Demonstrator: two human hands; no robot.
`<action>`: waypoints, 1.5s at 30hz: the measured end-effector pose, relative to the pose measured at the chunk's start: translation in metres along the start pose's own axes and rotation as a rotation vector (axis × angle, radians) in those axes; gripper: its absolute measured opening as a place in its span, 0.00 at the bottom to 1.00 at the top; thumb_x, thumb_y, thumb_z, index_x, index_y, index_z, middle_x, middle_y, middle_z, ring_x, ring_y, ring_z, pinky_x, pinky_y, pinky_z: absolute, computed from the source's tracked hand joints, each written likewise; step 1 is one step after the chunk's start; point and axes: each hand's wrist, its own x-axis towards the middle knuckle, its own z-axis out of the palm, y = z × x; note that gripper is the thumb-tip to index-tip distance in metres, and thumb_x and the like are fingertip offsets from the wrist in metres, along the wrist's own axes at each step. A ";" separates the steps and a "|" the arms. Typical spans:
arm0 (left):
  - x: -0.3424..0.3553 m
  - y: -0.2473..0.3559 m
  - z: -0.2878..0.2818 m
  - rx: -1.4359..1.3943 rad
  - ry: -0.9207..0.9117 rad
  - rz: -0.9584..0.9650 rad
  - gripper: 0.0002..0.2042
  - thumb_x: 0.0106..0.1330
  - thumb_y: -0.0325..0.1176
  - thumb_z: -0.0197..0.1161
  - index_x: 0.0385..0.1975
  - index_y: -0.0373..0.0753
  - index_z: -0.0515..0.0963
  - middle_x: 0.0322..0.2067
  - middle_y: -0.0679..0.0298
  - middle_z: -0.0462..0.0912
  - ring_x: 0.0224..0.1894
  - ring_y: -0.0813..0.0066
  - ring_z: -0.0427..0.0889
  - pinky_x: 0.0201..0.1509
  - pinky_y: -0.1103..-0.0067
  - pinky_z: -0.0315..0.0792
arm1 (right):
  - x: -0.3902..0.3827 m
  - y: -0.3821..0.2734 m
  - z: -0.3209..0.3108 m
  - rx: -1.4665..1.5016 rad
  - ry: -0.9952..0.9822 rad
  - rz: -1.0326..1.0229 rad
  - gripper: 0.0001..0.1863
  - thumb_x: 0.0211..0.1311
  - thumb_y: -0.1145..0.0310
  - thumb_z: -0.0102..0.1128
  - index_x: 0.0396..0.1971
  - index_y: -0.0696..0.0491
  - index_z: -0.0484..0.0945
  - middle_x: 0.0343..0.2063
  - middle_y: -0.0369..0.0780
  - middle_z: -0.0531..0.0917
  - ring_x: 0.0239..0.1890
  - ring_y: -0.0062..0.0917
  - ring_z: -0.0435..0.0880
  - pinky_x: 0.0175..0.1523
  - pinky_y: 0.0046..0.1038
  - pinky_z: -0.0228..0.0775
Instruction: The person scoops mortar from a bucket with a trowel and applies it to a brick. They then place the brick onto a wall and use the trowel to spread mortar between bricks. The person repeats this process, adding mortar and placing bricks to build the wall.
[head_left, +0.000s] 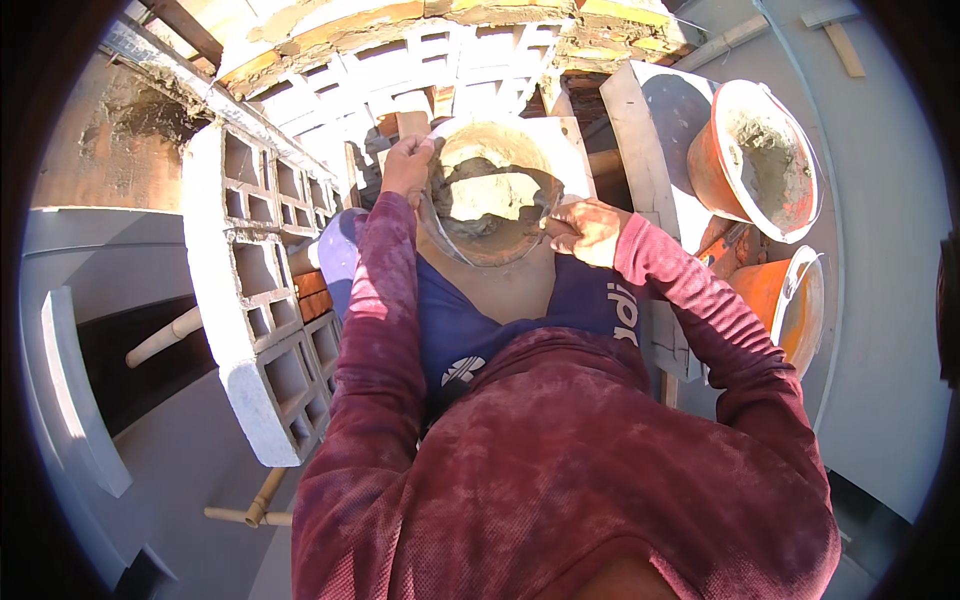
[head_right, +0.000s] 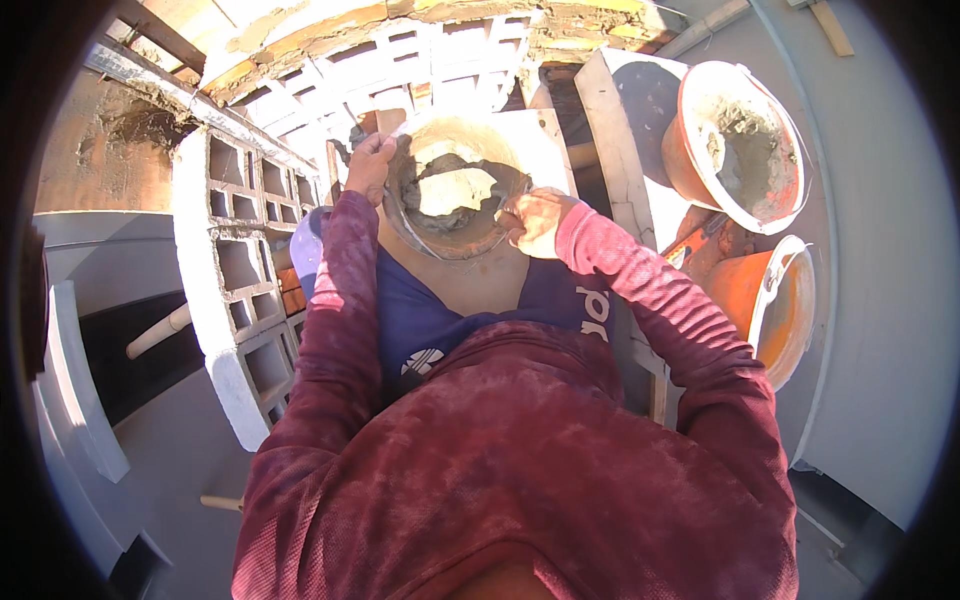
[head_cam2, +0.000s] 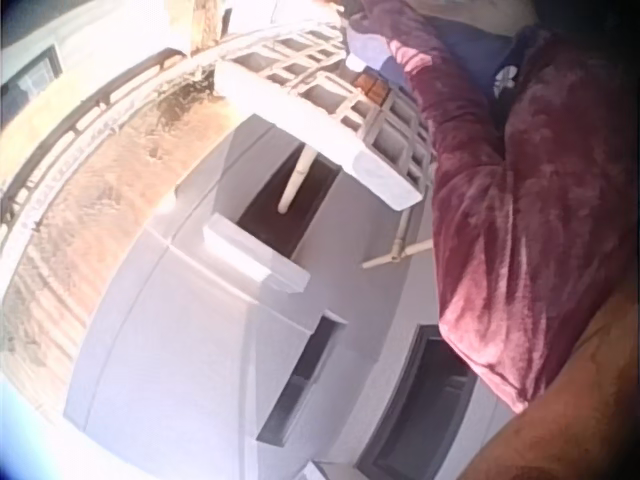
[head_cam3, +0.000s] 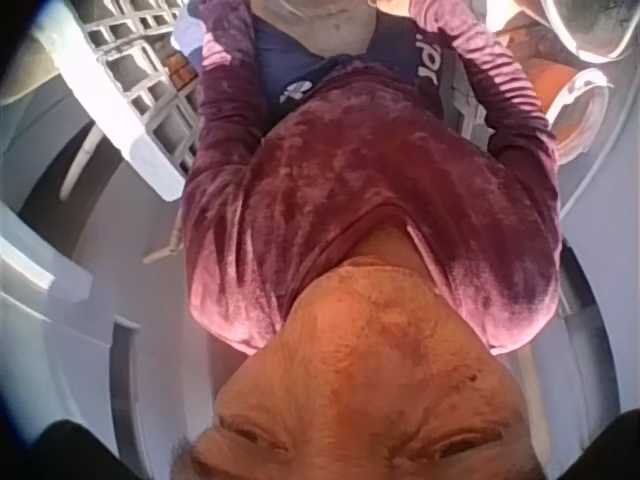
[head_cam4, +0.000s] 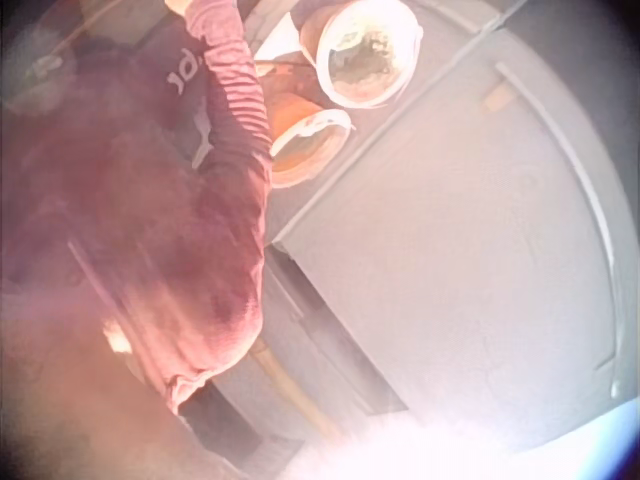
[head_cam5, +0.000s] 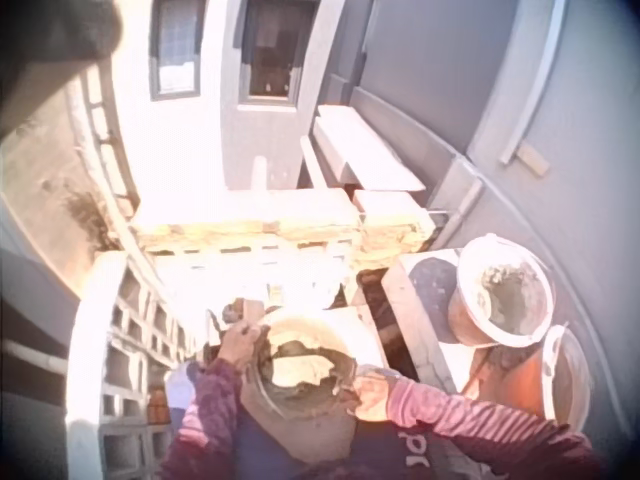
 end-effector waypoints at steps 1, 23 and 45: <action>-0.001 0.002 0.001 0.003 -0.004 0.021 0.09 0.69 0.35 0.60 0.35 0.34 0.80 0.27 0.72 0.75 0.30 0.84 0.68 0.34 0.82 0.65 | -0.002 0.000 -0.005 0.088 -0.043 0.033 0.14 0.67 0.65 0.54 0.46 0.57 0.78 0.26 0.43 0.80 0.26 0.32 0.82 0.34 0.33 0.76; 0.036 -0.028 0.027 0.224 -0.028 0.204 0.21 0.64 0.21 0.49 0.58 0.28 0.73 0.50 0.52 0.82 0.47 0.68 0.81 0.51 0.79 0.72 | 0.060 0.015 0.003 -0.830 0.133 0.285 0.16 0.60 0.71 0.53 0.45 0.66 0.73 0.33 0.52 0.86 0.37 0.42 0.88 0.42 0.36 0.80; -0.003 0.004 0.012 -0.027 -0.001 0.088 0.09 0.71 0.34 0.57 0.39 0.35 0.78 0.33 0.70 0.77 0.36 0.84 0.71 0.43 0.82 0.67 | 0.074 0.022 0.099 2.187 -0.078 0.154 0.12 0.66 0.69 0.56 0.39 0.64 0.75 0.25 0.35 0.74 0.17 0.12 0.68 0.16 0.13 0.61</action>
